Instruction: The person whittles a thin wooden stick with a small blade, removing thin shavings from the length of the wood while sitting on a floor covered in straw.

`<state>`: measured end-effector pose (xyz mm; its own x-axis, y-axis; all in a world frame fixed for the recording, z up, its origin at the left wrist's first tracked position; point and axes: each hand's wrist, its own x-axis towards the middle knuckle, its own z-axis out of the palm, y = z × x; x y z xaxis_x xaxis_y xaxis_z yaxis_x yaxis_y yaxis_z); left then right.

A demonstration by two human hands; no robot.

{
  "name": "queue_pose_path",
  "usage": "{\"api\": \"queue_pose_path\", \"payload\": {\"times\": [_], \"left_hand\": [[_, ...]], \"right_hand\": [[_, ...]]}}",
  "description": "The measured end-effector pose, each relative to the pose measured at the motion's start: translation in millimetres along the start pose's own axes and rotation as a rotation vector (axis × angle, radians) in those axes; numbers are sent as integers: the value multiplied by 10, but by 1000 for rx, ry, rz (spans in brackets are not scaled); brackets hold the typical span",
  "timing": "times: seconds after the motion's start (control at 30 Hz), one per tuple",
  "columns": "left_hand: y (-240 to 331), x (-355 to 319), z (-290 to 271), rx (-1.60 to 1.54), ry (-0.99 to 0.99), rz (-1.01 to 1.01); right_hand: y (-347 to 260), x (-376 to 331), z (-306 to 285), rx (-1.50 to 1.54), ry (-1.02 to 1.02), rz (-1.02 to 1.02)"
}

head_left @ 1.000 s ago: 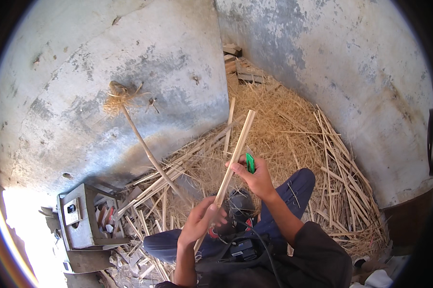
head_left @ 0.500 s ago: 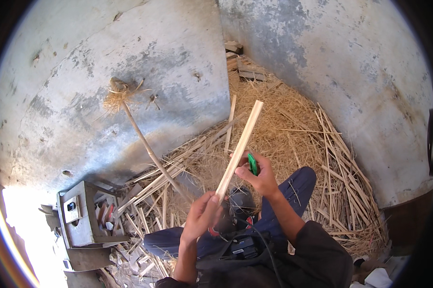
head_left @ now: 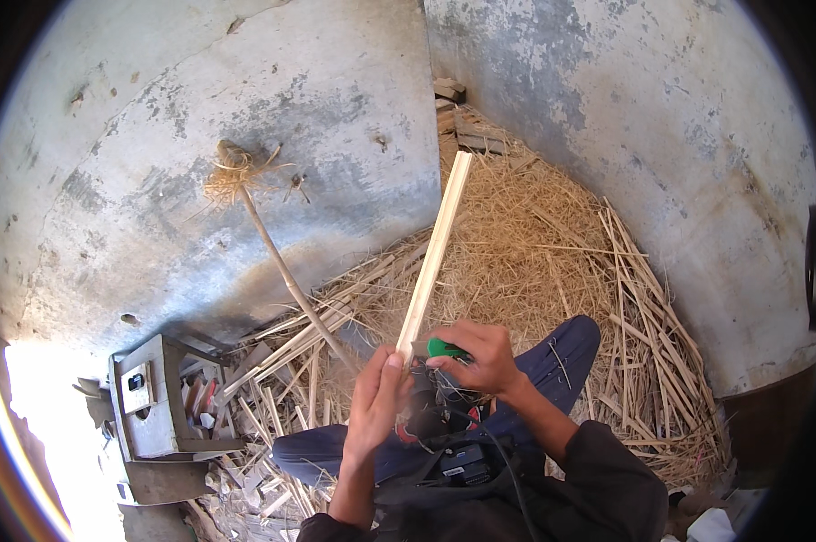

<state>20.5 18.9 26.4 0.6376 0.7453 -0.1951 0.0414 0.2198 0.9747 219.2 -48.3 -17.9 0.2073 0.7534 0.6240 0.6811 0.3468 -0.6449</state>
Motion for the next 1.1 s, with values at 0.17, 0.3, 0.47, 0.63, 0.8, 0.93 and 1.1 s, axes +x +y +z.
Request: {"api": "queue_pose_path", "payload": {"times": [0.17, 0.3, 0.47, 0.63, 0.8, 0.93, 1.1], "left_hand": [[28, -2, 32, 0, 21, 56], [94, -33, 61, 15, 18, 49], [82, -59, 76, 200, 71, 91], [28, -51, 73, 342, 102, 122], [2, -58, 65, 359, 120, 140], [-28, -73, 42, 411, 140, 157], [-45, -108, 0, 427, 149, 164]], "right_hand": [[-88, 24, -21, -59, -8, -39], [-140, 34, -36, -82, 18, -33], [-151, 42, -52, -119, 92, -32], [-135, 88, -130, -132, 114, 26], [-146, 118, -150, -183, 115, 2], [-138, 132, -137, -206, 124, -11], [-151, 141, -113, -233, 122, -20]]}}
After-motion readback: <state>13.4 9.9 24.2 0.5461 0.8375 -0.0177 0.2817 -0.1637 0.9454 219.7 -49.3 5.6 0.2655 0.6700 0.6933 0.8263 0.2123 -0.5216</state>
